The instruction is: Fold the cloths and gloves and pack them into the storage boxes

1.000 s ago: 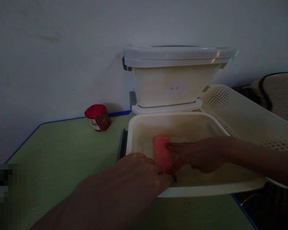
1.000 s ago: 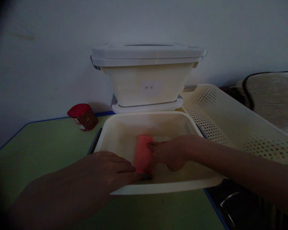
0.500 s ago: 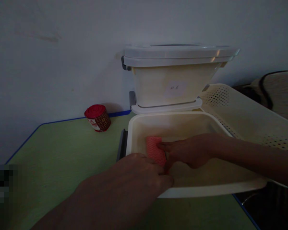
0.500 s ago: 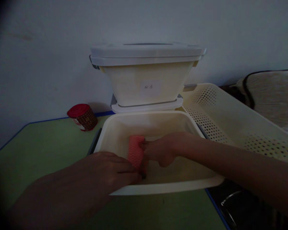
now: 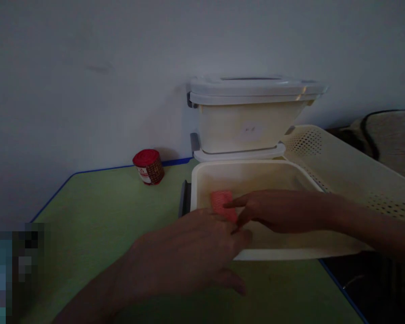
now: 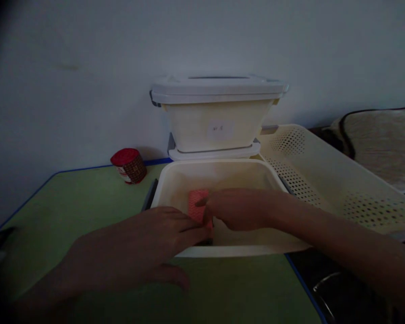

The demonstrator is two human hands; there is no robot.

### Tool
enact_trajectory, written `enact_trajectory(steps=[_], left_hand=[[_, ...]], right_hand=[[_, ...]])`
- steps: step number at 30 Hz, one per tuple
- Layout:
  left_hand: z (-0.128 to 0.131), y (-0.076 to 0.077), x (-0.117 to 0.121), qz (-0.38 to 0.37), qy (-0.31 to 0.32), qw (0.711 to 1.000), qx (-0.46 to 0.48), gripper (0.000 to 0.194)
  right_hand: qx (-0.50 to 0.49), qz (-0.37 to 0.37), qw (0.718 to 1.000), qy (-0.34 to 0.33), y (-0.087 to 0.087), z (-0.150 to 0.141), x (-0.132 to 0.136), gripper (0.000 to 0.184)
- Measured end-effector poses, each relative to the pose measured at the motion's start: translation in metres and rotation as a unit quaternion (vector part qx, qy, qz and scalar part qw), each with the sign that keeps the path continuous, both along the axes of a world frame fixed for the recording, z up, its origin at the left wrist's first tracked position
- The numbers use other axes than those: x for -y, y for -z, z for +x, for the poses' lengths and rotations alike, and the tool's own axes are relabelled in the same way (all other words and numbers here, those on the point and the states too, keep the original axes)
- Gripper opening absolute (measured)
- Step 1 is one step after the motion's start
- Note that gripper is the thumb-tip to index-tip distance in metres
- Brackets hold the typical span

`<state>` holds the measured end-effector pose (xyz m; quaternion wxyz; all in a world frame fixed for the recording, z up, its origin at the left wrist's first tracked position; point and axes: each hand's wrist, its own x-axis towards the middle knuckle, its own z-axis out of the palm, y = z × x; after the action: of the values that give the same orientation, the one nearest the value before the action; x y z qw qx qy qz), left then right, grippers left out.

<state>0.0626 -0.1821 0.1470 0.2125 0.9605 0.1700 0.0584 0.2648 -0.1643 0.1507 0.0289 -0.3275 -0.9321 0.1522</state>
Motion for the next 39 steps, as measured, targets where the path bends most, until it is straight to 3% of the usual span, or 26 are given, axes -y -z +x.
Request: enact_trajectory(steps=[2, 4, 6, 8, 11, 13, 16, 18, 21, 23, 26, 32, 39], left_hand=[[-0.004, -0.007, -0.003, 0.001, 0.023, 1.000, -0.008, 0.048], [-0.011, -0.017, -0.007, -0.002, 0.036, 0.999, 0.000, 0.052], [-0.024, -0.027, -0.012, -0.003, 0.028, 0.999, 0.030, 0.048], [-0.040, -0.036, -0.020, 0.000, -0.012, 0.998, 0.069, 0.041], [-0.068, -0.036, -0.048, 0.025, -0.124, 0.978, 0.167, 0.041], [-0.085, -0.022, -0.079, 0.073, -0.196, 0.932, 0.295, 0.059], [-0.105, 0.020, -0.133, 0.137, -0.286, 0.822, 0.474, 0.100], [-0.112, 0.056, -0.161, 0.099, -0.360, 0.755, 0.540, 0.111], [-0.114, 0.104, -0.179, -0.010, -0.467, 0.680, 0.565, 0.111], [-0.111, 0.126, -0.178, -0.029, -0.489, 0.674, 0.553, 0.111], [-0.109, 0.140, -0.172, -0.036, -0.483, 0.688, 0.541, 0.108], [-0.111, 0.141, -0.173, -0.025, -0.482, 0.707, 0.517, 0.079], [-0.112, 0.140, -0.164, -0.028, -0.478, 0.724, 0.497, 0.069]], right_hand=[[0.011, 0.046, 0.998, -0.035, -0.009, -0.003, 0.012, 0.033], [-0.002, 0.182, 0.983, -0.009, -0.015, -0.007, 0.027, 0.030], [-0.019, 0.312, 0.950, 0.007, -0.019, -0.010, 0.044, 0.029], [-0.058, 0.377, 0.924, 0.015, -0.023, -0.014, 0.061, 0.028], [-0.133, 0.390, 0.911, -0.006, -0.021, -0.026, 0.084, 0.024], [-0.155, 0.363, 0.918, -0.043, -0.013, -0.039, 0.097, 0.028], [-0.157, 0.295, 0.942, -0.021, 0.015, -0.067, 0.106, 0.031], [-0.167, 0.257, 0.946, -0.102, 0.039, -0.086, 0.105, 0.032], [-0.166, 0.238, 0.945, -0.153, 0.074, -0.111, 0.093, 0.031], [-0.172, 0.231, 0.947, -0.140, 0.092, -0.124, 0.082, 0.024], [-0.182, 0.171, 0.964, -0.086, 0.112, -0.138, 0.064, 0.018], [-0.172, 0.041, 0.984, -0.016, 0.128, -0.143, 0.044, 0.018], [-0.200, -0.032, 0.979, -0.015, 0.124, -0.143, 0.042, 0.020]])
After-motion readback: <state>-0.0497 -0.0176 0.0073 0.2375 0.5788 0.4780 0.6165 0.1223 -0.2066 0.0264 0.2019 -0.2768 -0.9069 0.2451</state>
